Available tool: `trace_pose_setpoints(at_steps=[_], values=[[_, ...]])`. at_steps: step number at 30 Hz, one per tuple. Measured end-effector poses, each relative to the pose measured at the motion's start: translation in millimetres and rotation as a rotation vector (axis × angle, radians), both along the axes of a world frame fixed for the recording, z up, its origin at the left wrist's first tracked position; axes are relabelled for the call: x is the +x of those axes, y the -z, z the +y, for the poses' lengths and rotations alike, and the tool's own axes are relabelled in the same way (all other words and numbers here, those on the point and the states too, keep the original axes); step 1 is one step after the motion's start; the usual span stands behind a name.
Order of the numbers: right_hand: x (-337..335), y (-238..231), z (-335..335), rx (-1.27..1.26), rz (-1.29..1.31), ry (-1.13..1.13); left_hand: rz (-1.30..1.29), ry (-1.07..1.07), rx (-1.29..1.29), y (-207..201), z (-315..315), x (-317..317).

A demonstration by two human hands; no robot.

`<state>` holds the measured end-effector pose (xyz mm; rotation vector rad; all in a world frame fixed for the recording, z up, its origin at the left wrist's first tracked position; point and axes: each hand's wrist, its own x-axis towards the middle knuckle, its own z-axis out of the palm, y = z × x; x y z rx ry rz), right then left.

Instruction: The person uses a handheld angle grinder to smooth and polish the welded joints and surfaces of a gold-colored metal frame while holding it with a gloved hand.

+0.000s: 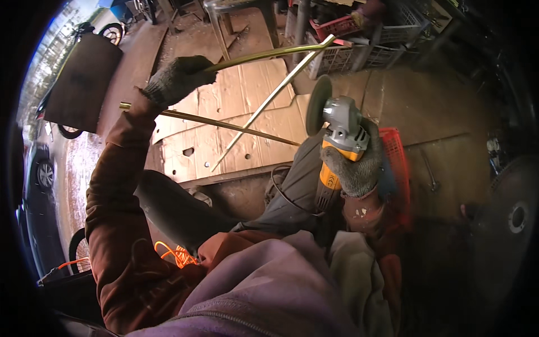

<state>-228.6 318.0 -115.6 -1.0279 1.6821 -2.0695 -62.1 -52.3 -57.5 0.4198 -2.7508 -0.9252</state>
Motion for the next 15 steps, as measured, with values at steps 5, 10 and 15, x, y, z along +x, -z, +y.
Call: trace_pose_setpoints(at_steps=[5,10,15], values=[[4.8,-26.8,-14.9,0.304,0.463,-0.089,-0.012,-0.265,-0.285,12.4,-8.5,23.5],[27.6,-42.9,-69.6,0.661,0.879,-0.184,0.104,-0.560,-0.600,35.3,-34.2,34.1],[34.2,-13.9,-139.7,0.764,1.169,-0.235,0.262,-0.706,-0.622,55.4,-88.2,68.2]])
